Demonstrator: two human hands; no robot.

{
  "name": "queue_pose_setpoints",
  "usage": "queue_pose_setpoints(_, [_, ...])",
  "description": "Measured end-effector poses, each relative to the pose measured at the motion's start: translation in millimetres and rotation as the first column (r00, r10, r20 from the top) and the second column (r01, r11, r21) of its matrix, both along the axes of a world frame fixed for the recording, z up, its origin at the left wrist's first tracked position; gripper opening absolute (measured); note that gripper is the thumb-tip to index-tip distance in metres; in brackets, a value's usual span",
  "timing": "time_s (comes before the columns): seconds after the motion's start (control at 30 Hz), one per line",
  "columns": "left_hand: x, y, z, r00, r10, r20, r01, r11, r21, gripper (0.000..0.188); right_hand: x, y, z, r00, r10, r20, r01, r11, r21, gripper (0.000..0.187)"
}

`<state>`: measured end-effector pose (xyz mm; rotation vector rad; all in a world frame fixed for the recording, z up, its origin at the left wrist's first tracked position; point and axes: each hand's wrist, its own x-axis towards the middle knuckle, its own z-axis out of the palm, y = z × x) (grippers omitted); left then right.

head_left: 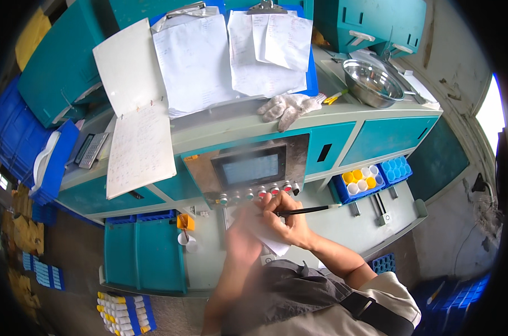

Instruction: The person carries a blue tray of cylindrical items through a warehouse, transfers some items into another tray, and places them on a machine platform. They then write on a clipboard and a notepad at a control station, walk back to collect more items, and continue writing.

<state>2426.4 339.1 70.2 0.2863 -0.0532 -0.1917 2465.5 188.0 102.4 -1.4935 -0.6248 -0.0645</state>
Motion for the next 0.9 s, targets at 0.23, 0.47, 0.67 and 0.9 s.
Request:
queue_pose_setpoints(0.23, [20.5, -1.0, -10.6, 0.995, 0.083, -0.049, -0.068, 0.966, 0.248, 0.043, 23.0, 10.0, -9.0, 0.986, -0.063, 0.155, 0.097, 0.970, -0.224, 0.018])
queue_pose_setpoints(0.47, [39.1, -4.0, -11.5, 0.991, 0.124, -0.057, -0.107, 0.965, 0.241, 0.044, 45.9, 8.4, -15.8, 0.968, -0.034, 0.250, 0.117, 0.938, -0.326, 0.016])
queue_pose_setpoints(0.67, [40.1, -8.2, -17.5, 0.987, 0.137, -0.085, -0.123, 0.981, 0.148, 0.039, 47.1, 4.7, -23.4, 0.999, -0.032, 0.024, 0.033, 0.998, -0.054, 0.015])
queue_pose_setpoints(0.9, [28.1, -22.6, -8.6, 0.990, 0.137, -0.016, -0.130, 0.965, 0.227, 0.037, 34.3, -4.2, -11.8, 0.954, -0.080, 0.288, 0.157, 0.954, -0.254, 0.018])
